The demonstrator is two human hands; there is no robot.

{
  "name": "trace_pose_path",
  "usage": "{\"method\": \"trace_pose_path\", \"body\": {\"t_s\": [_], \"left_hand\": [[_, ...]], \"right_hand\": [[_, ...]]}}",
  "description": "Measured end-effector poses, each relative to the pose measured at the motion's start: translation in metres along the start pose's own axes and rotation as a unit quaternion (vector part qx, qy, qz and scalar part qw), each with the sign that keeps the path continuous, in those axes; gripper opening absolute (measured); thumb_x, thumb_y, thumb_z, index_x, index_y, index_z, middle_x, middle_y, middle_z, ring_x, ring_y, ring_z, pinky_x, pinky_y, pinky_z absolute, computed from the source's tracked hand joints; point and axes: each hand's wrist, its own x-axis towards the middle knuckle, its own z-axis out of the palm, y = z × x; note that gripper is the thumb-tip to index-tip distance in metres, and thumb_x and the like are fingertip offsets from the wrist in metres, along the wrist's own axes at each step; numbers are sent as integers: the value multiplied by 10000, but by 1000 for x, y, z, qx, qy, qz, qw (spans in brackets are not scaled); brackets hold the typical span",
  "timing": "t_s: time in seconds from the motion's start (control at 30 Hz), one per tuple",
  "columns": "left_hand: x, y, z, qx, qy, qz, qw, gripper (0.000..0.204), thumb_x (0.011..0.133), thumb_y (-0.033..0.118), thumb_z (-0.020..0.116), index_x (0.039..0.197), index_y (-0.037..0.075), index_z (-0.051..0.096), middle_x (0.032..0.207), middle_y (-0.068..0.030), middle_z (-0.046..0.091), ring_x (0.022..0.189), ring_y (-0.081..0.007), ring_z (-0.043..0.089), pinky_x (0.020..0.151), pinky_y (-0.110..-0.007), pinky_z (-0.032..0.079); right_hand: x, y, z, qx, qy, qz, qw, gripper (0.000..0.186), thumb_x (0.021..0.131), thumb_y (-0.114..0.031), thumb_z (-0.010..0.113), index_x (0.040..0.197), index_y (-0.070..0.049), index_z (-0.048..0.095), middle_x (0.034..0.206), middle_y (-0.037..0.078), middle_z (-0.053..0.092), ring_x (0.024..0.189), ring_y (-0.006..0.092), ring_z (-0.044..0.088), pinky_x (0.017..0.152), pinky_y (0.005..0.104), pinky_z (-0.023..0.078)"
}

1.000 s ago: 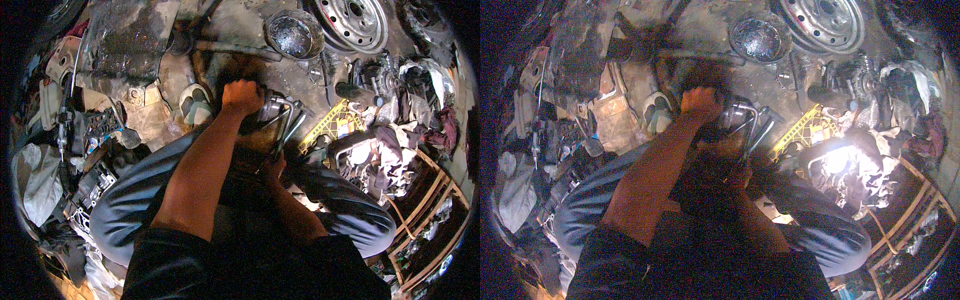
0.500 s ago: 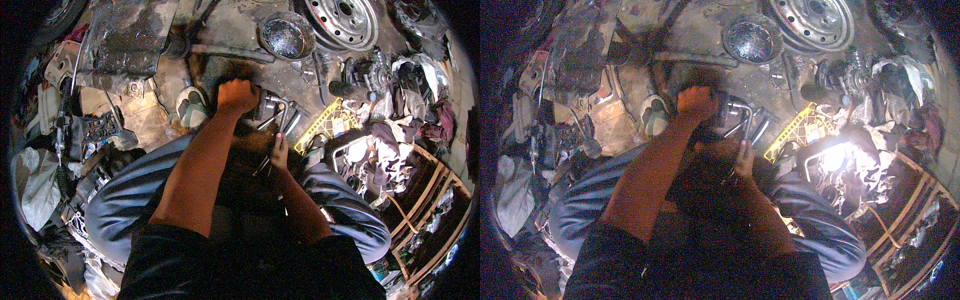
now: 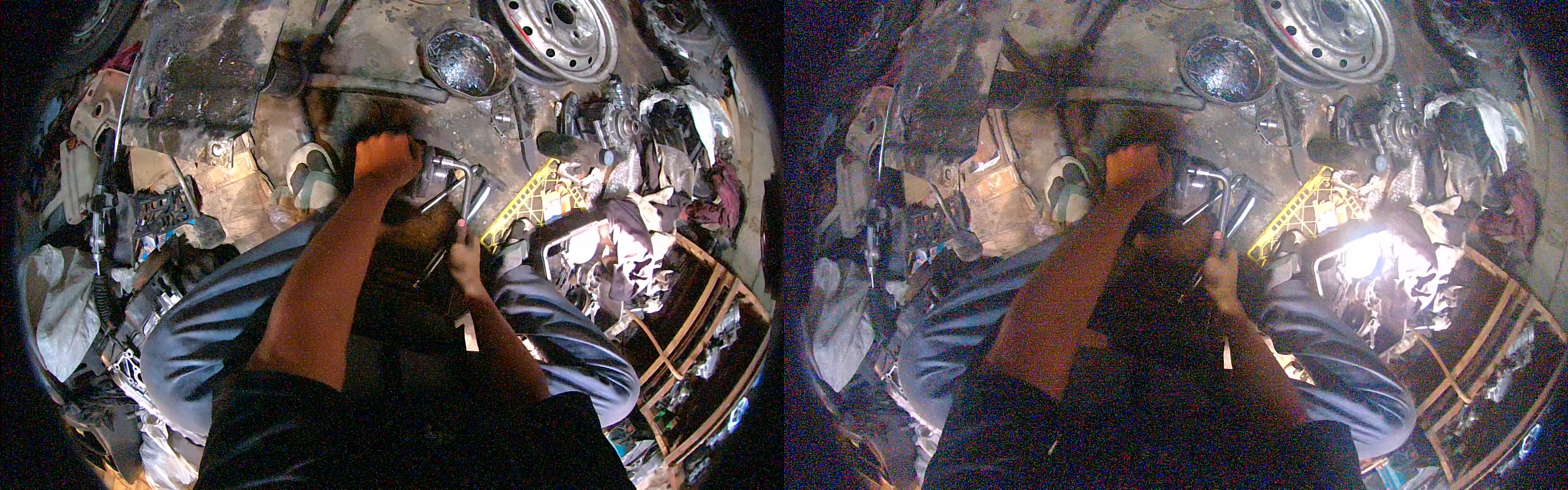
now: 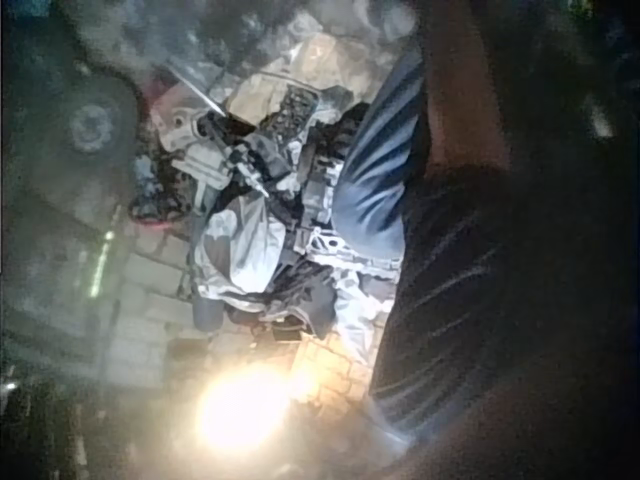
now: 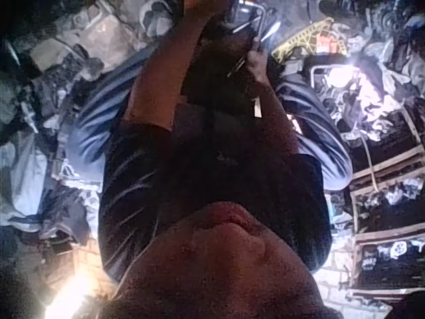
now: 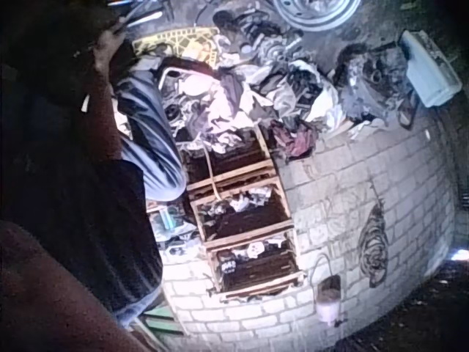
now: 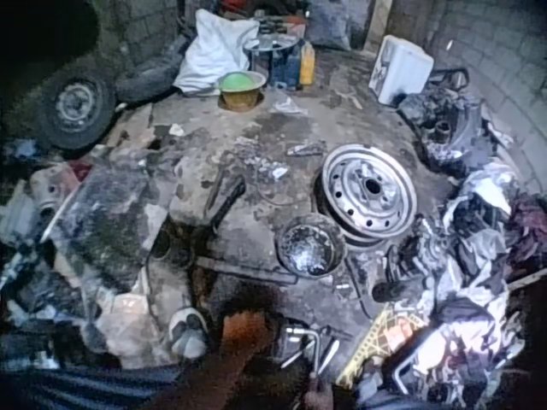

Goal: The person sits on the floor in a cluttered workshop and uses a wrench to tighten bolts on a metallic mechanical component. They rotate the part to access different sides and continue tightening throughout the clip.

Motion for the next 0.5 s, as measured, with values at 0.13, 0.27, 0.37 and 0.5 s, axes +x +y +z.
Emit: {"method": "trace_pose_path", "body": {"t_s": [0.13,0.27,0.37,0.5], "left_hand": [[-1,1,-2,-3,3,-8,1000,389,897,403,537,858,72,737,900,-190,722,867,-364,716,788,-505,559],[0,0,-3,-4,-13,-8,1000,399,903,409,530,855,72,739,906,-185,724,867,-361,718,784,-505,562],[1,0,-4,-7,-21,-8,1000,399,901,408,533,855,70,740,912,-183,725,865,-357,719,784,-507,562],[4,2,-3,5,-3,-3,1000,382,894,396,535,846,80,744,891,-174,727,832,-352,723,765,-501,568]], "right_hand": [[0,-14,-3,-31,26,-52,998,657,986,-601,496,1002,40,638,749,66,594,683,157,498,614,363,435],[0,-14,-9,-37,-4,10,999,635,989,-599,487,1010,28,591,691,50,543,612,151,463,549,377,413],[3,-12,-15,-42,-33,42,998,620,997,-583,482,1018,30,575,681,68,534,596,167,477,543,386,418],[13,-18,-24,-62,-61,-30,996,520,1017,-465,510,1097,42,585,814,142,605,719,211,564,665,387,481]]}}
